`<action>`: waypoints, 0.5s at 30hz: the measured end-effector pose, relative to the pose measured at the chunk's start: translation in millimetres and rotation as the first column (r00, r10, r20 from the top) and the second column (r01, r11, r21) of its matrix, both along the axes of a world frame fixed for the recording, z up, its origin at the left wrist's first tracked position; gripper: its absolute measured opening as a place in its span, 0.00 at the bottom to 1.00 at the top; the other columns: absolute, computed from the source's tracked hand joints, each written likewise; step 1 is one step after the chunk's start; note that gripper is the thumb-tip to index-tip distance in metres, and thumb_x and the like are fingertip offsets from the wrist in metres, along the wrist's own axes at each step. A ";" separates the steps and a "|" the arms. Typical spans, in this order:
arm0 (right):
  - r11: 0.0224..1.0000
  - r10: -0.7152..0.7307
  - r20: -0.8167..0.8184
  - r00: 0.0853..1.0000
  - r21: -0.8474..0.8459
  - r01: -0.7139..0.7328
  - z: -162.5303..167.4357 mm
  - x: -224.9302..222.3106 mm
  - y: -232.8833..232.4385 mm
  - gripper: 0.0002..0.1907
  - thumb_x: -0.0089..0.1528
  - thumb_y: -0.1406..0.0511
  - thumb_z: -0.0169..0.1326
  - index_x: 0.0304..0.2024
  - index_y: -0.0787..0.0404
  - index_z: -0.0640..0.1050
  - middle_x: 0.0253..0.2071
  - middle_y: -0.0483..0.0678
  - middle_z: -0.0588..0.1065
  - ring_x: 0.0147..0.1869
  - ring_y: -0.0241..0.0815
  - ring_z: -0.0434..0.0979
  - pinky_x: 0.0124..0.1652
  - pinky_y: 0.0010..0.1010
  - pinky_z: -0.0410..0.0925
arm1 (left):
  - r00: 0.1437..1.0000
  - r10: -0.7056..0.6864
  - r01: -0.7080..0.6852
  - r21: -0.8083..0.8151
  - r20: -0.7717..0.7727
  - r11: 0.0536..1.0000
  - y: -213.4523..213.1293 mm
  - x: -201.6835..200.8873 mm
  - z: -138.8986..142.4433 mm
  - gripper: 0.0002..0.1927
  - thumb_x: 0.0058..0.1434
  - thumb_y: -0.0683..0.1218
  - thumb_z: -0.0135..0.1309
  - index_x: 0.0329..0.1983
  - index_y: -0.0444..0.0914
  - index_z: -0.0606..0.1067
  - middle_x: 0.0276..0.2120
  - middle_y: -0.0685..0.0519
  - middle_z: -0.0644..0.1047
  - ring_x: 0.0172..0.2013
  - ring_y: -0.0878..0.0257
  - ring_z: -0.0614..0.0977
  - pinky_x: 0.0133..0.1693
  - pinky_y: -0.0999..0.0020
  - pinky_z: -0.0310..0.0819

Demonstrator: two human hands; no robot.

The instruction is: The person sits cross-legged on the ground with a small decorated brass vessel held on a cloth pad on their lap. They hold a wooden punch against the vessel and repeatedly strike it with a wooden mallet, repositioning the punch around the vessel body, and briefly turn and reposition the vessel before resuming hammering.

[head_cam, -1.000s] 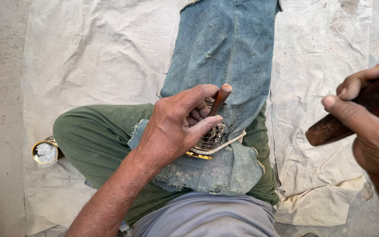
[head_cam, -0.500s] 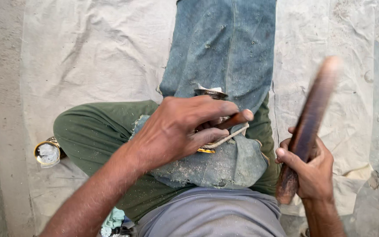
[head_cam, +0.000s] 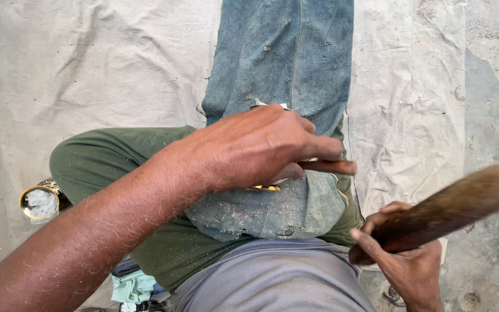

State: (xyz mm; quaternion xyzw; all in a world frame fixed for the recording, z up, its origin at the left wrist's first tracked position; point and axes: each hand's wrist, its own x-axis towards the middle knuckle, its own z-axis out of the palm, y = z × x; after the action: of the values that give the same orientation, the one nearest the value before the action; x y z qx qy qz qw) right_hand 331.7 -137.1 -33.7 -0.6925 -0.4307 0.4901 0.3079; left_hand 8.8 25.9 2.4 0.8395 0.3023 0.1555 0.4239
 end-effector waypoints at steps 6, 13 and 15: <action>0.994 0.066 0.342 0.937 0.060 -0.092 8.3 -13.4 -0.2 0.12 0.55 0.72 0.67 0.38 0.69 0.76 0.26 0.48 0.75 0.26 0.34 0.74 0.27 0.28 0.69 | 1.000 -0.020 0.020 0.041 -0.007 0.999 -0.2 0.9 2.3 0.22 0.57 0.44 0.61 0.57 0.50 0.75 0.30 0.49 0.80 0.34 0.47 0.84 0.34 0.47 0.75; 0.980 0.085 0.551 0.830 0.102 -0.168 12.4 -9.3 1.6 0.11 0.55 0.72 0.67 0.35 0.67 0.77 0.24 0.46 0.76 0.26 0.34 0.75 0.29 0.25 0.69 | 0.998 -0.034 0.031 0.050 0.047 0.998 -2.9 -4.0 0.5 0.25 0.55 0.43 0.62 0.57 0.53 0.77 0.30 0.51 0.79 0.32 0.48 0.83 0.34 0.49 0.75; 0.988 -0.001 0.428 0.904 0.138 -0.064 11.5 -8.0 2.7 0.10 0.56 0.70 0.67 0.36 0.65 0.78 0.26 0.44 0.76 0.25 0.33 0.76 0.26 0.25 0.69 | 0.998 -0.041 0.037 0.080 0.046 0.996 -2.6 -3.7 0.1 0.23 0.55 0.44 0.63 0.55 0.51 0.77 0.30 0.51 0.79 0.33 0.47 0.83 0.34 0.49 0.75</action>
State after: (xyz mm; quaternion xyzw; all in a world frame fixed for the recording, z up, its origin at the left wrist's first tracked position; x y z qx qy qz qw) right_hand 323.7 -134.4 -22.2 -0.7509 -0.5341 0.2981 0.2491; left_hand 5.1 23.3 2.4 0.8574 0.2691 0.1790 0.4004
